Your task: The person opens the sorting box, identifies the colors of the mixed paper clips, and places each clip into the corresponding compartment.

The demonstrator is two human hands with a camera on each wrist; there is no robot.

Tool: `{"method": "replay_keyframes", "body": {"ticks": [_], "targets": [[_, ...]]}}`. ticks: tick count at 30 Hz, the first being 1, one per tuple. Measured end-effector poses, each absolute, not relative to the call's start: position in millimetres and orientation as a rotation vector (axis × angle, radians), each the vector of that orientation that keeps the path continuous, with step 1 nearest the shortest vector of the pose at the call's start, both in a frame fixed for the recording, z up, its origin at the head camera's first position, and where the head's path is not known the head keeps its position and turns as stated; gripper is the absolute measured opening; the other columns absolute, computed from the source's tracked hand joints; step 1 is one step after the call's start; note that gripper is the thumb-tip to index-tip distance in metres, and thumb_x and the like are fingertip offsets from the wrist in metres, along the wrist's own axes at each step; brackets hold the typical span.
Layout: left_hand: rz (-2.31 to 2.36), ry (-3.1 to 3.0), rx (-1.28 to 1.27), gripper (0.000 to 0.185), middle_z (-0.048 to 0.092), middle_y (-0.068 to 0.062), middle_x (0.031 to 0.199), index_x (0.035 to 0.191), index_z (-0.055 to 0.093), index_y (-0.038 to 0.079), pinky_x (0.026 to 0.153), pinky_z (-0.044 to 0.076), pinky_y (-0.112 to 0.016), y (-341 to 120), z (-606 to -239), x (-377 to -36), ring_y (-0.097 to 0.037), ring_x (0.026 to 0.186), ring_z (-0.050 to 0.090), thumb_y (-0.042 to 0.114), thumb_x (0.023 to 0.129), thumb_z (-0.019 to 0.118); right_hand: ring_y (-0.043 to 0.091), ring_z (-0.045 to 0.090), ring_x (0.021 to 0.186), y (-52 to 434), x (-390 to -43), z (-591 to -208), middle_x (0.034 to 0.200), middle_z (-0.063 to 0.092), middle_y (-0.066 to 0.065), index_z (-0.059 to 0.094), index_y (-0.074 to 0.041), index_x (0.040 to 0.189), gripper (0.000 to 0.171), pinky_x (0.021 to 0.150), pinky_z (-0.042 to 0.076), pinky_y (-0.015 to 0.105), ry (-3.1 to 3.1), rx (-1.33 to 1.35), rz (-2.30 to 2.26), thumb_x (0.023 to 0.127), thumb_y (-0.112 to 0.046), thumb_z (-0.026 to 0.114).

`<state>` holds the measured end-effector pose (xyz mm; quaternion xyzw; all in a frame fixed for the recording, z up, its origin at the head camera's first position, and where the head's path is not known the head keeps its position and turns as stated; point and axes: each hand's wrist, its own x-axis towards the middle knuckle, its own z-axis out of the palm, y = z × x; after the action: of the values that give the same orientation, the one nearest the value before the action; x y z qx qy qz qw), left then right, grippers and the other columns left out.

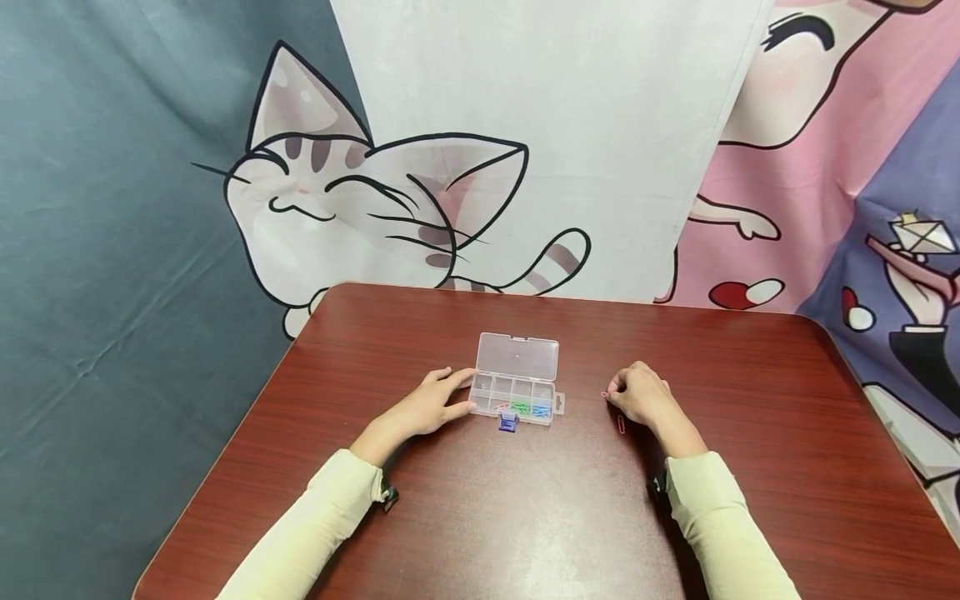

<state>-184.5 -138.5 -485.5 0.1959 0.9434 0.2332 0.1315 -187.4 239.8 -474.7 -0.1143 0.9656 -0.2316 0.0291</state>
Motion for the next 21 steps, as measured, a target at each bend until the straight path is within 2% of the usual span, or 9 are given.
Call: {"method": "replay_keyframes", "body": {"ticks": [8,21], "targets": [[0.669,2.738,0.566,0.061,0.052,-0.005,0.151,0.156,0.038,0.030,0.118,0.028,-0.058,-138.2,-483.9,-184.0,-0.035,0.151,0.026,0.049,0.101,0.058,0.029,0.057,0.088,237.7,-186.8,-475.3,0.090,0.059,0.011,0.068,-0.014,0.072,0.013,0.077,0.046,0.053,2.995,-0.375,-0.701,0.084,-0.015,0.073],[0.671,2.733,0.566,0.061,0.052,-0.007,0.152,0.156,0.038,0.030,0.118,0.028,-0.060,-138.2,-483.4,-184.5,-0.036,0.151,0.025,0.049,0.101,0.057,0.033,0.059,0.091,233.7,-181.0,-475.5,0.093,0.060,0.012,0.067,-0.015,0.071,0.019,0.083,0.047,0.054,3.022,-0.361,-0.787,0.089,-0.016,0.075]]}}
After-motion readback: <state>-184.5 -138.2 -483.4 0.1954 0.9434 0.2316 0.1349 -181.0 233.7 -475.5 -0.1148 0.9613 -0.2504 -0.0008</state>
